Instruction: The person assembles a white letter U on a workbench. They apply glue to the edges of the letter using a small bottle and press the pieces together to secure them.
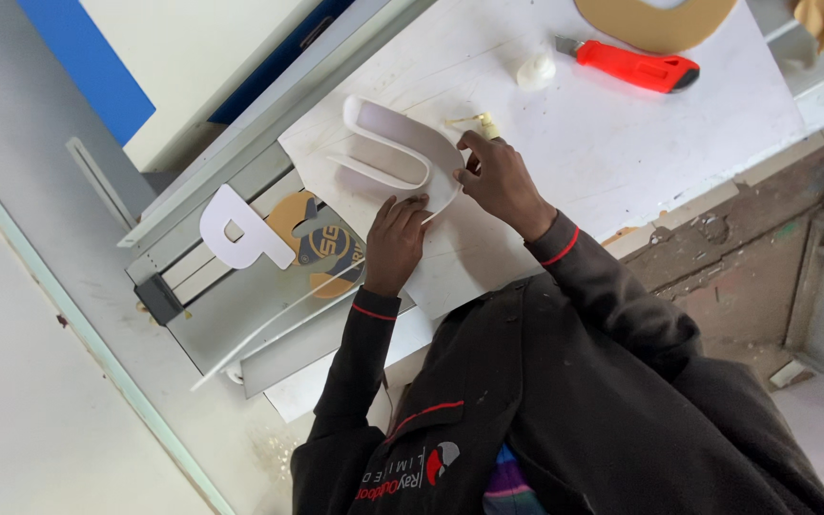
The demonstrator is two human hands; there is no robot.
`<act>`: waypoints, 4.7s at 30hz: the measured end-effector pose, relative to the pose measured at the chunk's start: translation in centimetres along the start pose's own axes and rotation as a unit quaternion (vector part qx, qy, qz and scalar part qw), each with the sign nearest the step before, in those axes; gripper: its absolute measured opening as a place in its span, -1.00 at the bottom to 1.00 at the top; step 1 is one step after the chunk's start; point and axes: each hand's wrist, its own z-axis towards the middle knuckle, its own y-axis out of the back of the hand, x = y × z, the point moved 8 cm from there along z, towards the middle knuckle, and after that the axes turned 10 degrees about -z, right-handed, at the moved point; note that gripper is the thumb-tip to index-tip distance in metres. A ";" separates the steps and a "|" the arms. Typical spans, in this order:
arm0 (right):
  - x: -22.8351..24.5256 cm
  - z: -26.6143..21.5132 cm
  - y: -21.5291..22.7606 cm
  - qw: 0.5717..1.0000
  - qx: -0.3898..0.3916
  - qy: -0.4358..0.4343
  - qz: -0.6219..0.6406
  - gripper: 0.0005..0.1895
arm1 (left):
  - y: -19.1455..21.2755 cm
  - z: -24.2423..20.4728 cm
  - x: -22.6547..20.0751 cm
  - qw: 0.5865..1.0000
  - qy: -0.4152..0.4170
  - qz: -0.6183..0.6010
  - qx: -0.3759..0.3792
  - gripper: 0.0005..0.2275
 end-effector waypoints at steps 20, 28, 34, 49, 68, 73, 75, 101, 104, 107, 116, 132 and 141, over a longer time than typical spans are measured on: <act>0.6 -0.6 0.8 0.998 0.037 -0.003 0.047 -0.50 | 0.0 0.8 -0.3 0.997 -0.001 -0.006 -0.074 -0.84; 1.3 1.5 2.3 0.998 0.029 0.045 -0.015 -0.67 | 0.2 0.8 -0.4 0.997 0.030 -0.006 -0.075 -0.83; 2.0 2.6 3.0 0.998 0.039 0.040 0.013 -0.84 | 0.1 0.5 -0.7 0.996 0.050 -0.029 -0.068 -0.84; 1.8 3.6 3.0 0.998 0.061 0.012 -0.019 -0.79 | -0.2 1.0 -1.1 0.998 0.018 -0.007 -0.054 -0.90; 2.8 6.3 3.5 0.991 0.116 0.044 -0.053 -0.71 | 0.9 1.5 -2.4 0.996 -0.002 -0.007 -0.093 -0.89; 3.4 7.2 3.6 0.988 0.110 0.074 -0.073 -0.74 | 0.5 1.7 -2.2 0.998 0.011 0.001 -0.068 -0.86; 4.1 7.9 3.3 0.976 0.109 0.073 -0.173 -0.66 | 0.8 1.7 -2.7 0.996 -0.009 0.010 -0.084 -0.88; 7.9 8.3 1.0 0.918 0.103 0.110 -0.367 -0.77 | -0.1 1.5 -1.8 0.996 0.046 0.042 -0.057 -0.81; 7.5 8.4 1.0 0.924 0.107 0.105 -0.351 -0.77 | 0.1 1.6 -1.8 0.996 0.042 0.041 -0.066 -0.84; 7.6 8.3 1.4 0.930 0.085 0.116 -0.340 -0.81 | 0.1 1.6 -2.1 0.996 0.039 0.038 -0.073 -0.85; 7.0 7.4 1.6 0.944 0.088 0.124 -0.292 -0.80 | 0.2 1.3 -2.6 0.994 0.027 0.030 -0.098 -0.89; 6.9 6.4 3.1 0.967 0.010 0.170 -0.192 -0.92 | 0.1 1.6 -3.0 0.995 0.011 0.045 -0.093 -0.88; 6.6 6.4 2.9 0.967 0.008 0.157 -0.200 -0.86 | 0.2 1.9 -3.5 0.995 0.010 0.048 -0.089 -0.89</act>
